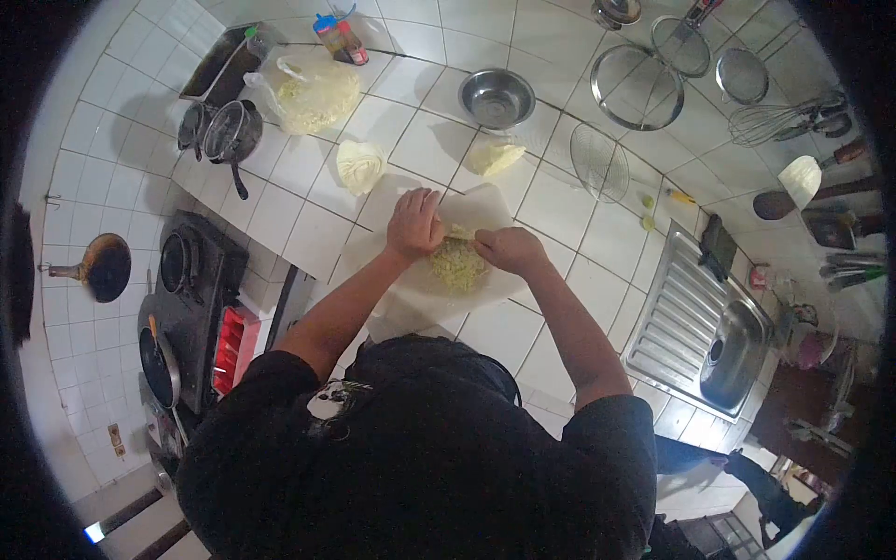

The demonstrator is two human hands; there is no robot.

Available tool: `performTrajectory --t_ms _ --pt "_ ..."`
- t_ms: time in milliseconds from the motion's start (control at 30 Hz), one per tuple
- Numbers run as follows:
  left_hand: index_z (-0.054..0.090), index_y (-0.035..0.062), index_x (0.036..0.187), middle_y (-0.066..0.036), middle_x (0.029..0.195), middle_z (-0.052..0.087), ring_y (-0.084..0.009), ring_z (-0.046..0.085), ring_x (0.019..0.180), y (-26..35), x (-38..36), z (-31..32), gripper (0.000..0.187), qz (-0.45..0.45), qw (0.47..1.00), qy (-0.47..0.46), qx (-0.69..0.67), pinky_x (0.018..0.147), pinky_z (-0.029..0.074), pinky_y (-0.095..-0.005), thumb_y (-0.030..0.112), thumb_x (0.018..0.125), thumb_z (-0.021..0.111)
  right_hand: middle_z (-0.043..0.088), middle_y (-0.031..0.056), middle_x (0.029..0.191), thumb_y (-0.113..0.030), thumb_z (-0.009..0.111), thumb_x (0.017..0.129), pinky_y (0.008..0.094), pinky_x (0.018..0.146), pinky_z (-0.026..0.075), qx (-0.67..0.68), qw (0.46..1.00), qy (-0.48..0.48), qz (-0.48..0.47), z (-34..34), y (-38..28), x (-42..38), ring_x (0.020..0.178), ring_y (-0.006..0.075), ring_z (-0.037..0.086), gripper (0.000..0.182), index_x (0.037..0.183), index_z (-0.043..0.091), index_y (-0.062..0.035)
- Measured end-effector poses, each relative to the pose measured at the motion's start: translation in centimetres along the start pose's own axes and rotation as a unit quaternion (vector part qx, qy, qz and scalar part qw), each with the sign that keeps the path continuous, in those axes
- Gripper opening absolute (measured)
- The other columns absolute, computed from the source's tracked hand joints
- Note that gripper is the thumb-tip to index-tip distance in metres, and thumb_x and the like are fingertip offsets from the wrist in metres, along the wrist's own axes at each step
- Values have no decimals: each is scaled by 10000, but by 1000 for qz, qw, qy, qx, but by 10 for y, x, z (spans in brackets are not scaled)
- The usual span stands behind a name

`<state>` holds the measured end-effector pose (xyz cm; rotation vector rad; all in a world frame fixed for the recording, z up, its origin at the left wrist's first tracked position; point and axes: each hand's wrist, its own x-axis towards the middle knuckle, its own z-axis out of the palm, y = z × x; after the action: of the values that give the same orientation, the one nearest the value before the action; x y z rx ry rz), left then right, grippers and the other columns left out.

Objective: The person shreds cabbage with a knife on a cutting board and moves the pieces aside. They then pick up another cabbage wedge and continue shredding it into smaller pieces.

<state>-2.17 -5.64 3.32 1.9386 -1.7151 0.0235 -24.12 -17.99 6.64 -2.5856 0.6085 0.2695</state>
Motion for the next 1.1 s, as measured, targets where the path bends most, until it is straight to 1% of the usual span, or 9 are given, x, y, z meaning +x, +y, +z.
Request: performTrajectory --t_ms 67,167,333,533,767,833,967,1033,1100 --pt "515 -46 1305 -265 1245 578 -436 539 1203 2 3 -4 562 3 1000 -14 -3 1076 401 -570 181 798 604 706 158 799 -473 473 1025 538 729 552 6 1000 5 4 2 -1 -3 785 380 707 382 1025 639 -128" --pt "535 -30 1309 -251 1260 580 -425 542 1222 -2 -3 2 563 11 1000 1 7 1097 386 -577 241 817 588 707 165 811 -483 469 1027 536 736 553 12 1000 7 -5 -9 -5 -5 799 385 707 398 1013 647 -127" --pt "496 -18 1376 -247 1364 546 -417 497 1301 -6 -10 7 568 -39 999 1 -26 1123 333 -610 246 877 550 713 164 858 -512 448 1034 533 764 555 -22 999 -31 -4 -38 -18 -2 848 382 707 445 996 670 -128" --pt "497 -36 1367 -238 1344 558 -399 512 1283 -3 -4 13 565 -58 998 21 2 1121 344 -588 257 884 529 715 152 877 -545 440 1034 529 768 555 -66 996 -62 -24 -59 -10 13 872 373 708 482 987 687 -134" --pt "529 -39 1320 -233 1289 577 -390 533 1237 10 2 12 562 -77 995 27 53 1101 370 -553 289 864 539 712 150 815 -543 485 1018 522 721 557 -42 997 -23 -56 -25 21 22 789 372 710 454 970 684 -138" --pt "530 -34 1317 -226 1273 583 -377 540 1226 11 3 6 560 -35 998 11 51 1088 380 -544 294 864 548 712 152 810 -538 492 1016 519 713 558 -41 998 6 -49 -20 15 19 782 373 710 446 972 686 -140" --pt "528 -31 1319 -220 1258 586 -373 545 1208 13 -1 7 559 -18 997 35 66 1074 387 -538 289 862 559 723 151 843 -541 488 1020 505 726 565 -67 997 -19 -20 -30 4 10 814 356 721 460 965 693 -133" --pt "527 -24 1322 -212 1264 587 -369 548 1205 10 -1 5 562 -57 996 6 68 1064 391 -543 286 856 576 728 154 867 -551 479 1022 506 736 566 -81 996 -31 -13 -48 -3 15 829 349 724 476 968 699 -133" --pt "528 -18 1327 -206 1276 586 -365 547 1210 2 -3 7 565 -53 997 7 50 1067 387 -544 290 856 581 734 151 924 -584 451 1022 506 767 571 -94 994 -49 -26 -59 -8 18 872 341 726 509 1018 716 -150"
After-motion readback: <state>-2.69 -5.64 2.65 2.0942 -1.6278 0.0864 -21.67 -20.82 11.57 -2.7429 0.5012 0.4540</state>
